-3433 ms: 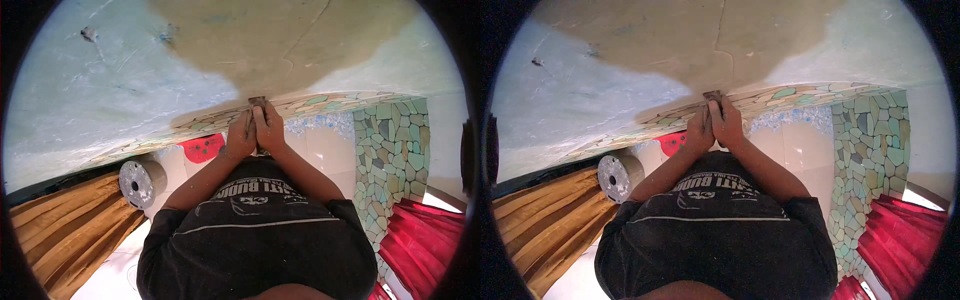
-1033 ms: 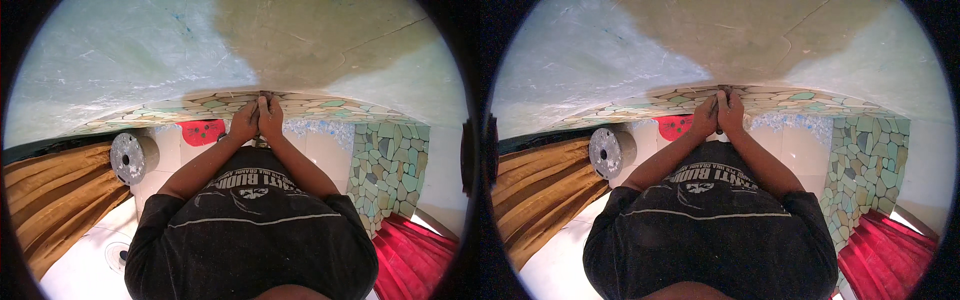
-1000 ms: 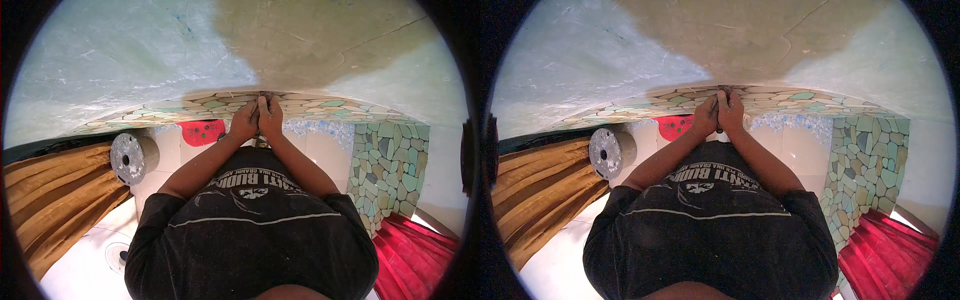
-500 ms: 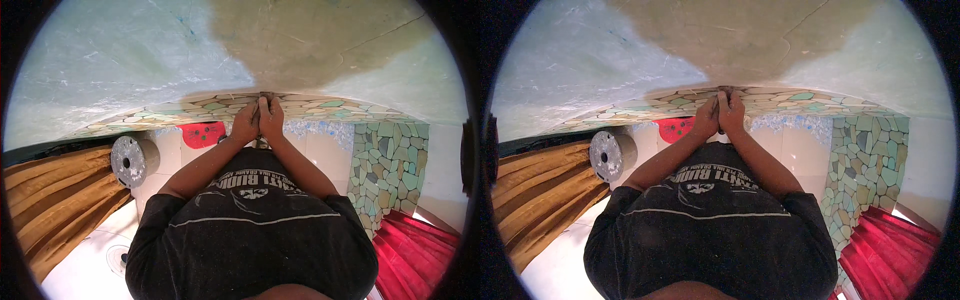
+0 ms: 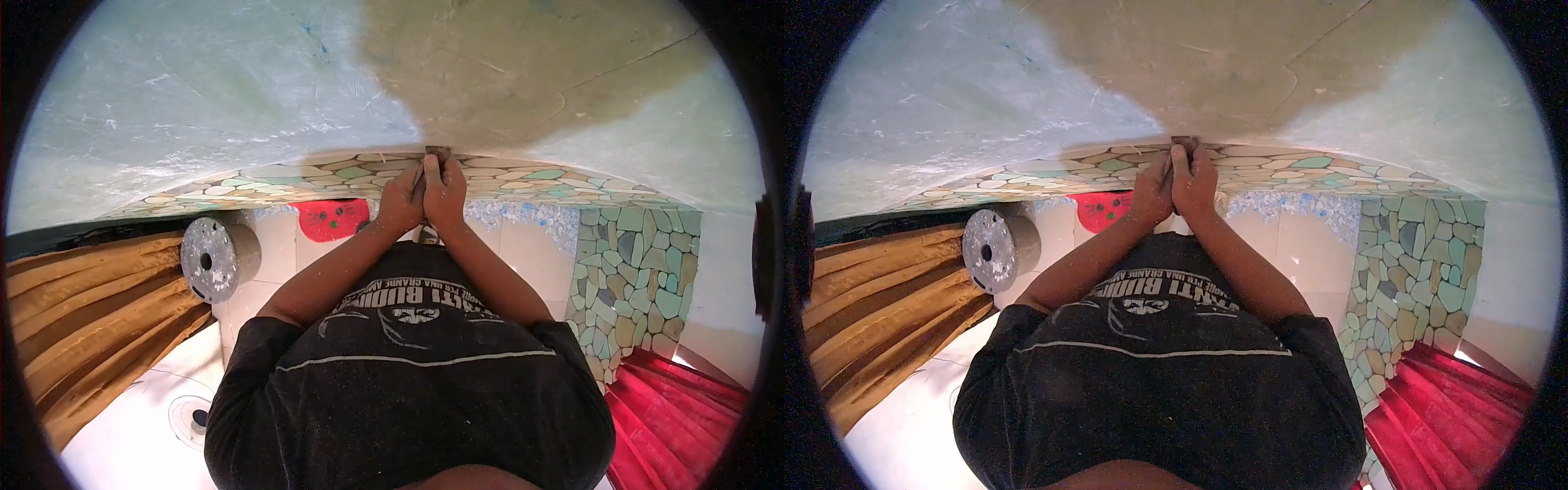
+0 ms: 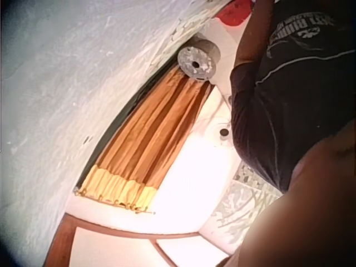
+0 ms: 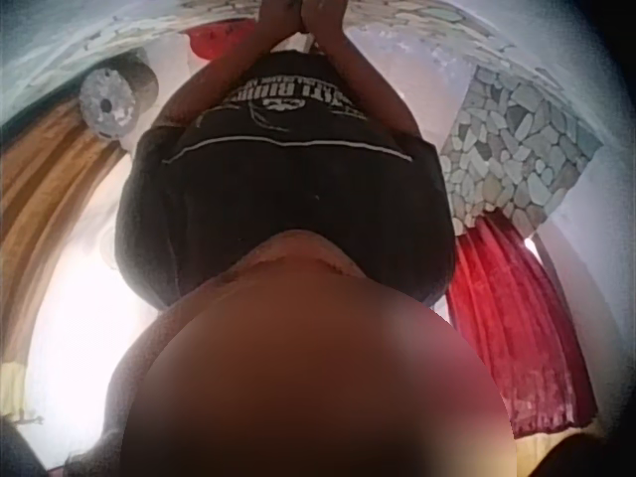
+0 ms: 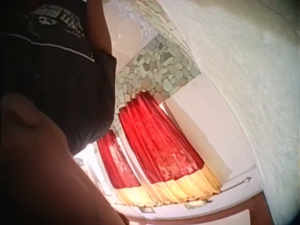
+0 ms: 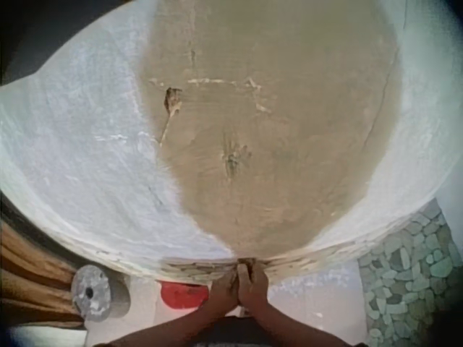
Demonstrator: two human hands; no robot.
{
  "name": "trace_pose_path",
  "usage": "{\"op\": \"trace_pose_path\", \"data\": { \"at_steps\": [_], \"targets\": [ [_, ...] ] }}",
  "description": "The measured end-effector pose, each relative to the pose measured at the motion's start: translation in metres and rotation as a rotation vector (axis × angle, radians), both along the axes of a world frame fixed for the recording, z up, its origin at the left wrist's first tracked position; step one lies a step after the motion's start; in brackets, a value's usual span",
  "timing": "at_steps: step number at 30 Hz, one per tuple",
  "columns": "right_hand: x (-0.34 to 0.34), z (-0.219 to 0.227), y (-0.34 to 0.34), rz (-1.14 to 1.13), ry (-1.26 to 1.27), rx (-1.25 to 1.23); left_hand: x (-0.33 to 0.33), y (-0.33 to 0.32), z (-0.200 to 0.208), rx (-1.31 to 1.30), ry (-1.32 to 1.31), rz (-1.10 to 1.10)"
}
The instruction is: Scraping and filling cracks on a ceiling using a putty knife and sandpaper.
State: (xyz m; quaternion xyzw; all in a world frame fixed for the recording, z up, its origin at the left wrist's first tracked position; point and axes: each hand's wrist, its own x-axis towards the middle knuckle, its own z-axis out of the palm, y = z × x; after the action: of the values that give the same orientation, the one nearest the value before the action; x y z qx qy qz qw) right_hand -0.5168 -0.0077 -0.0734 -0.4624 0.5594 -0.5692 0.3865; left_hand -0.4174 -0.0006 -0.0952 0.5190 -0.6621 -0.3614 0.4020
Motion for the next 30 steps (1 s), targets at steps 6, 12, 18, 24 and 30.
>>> {"op": "trace_pose_path", "data": {
  "at_steps": [6,12,18,24,30],
  "targets": [
    [-0.006,-0.041,0.002,-0.02,0.147,0.04,0.001,0.001,-0.007,0.053,-0.004,-0.036],
    [0.001,-0.012,-0.002,0.063,0.04,0.022,0.006,-0.001,0.021,-0.047,-0.008,-0.015],
    [0.007,-0.005,0.002,0.115,0.047,0.032,0.02,0.001,0.013,-0.005,-0.013,-0.019],
    [0.009,-0.012,-0.001,0.084,0.138,0.014,0.022,0.004,0.022,0.055,-0.012,-0.037],
    [0.016,0.023,-0.009,0.005,0.021,-0.078,0.02,0.0,0.062,-0.117,0.002,-0.011]
  ]
}}
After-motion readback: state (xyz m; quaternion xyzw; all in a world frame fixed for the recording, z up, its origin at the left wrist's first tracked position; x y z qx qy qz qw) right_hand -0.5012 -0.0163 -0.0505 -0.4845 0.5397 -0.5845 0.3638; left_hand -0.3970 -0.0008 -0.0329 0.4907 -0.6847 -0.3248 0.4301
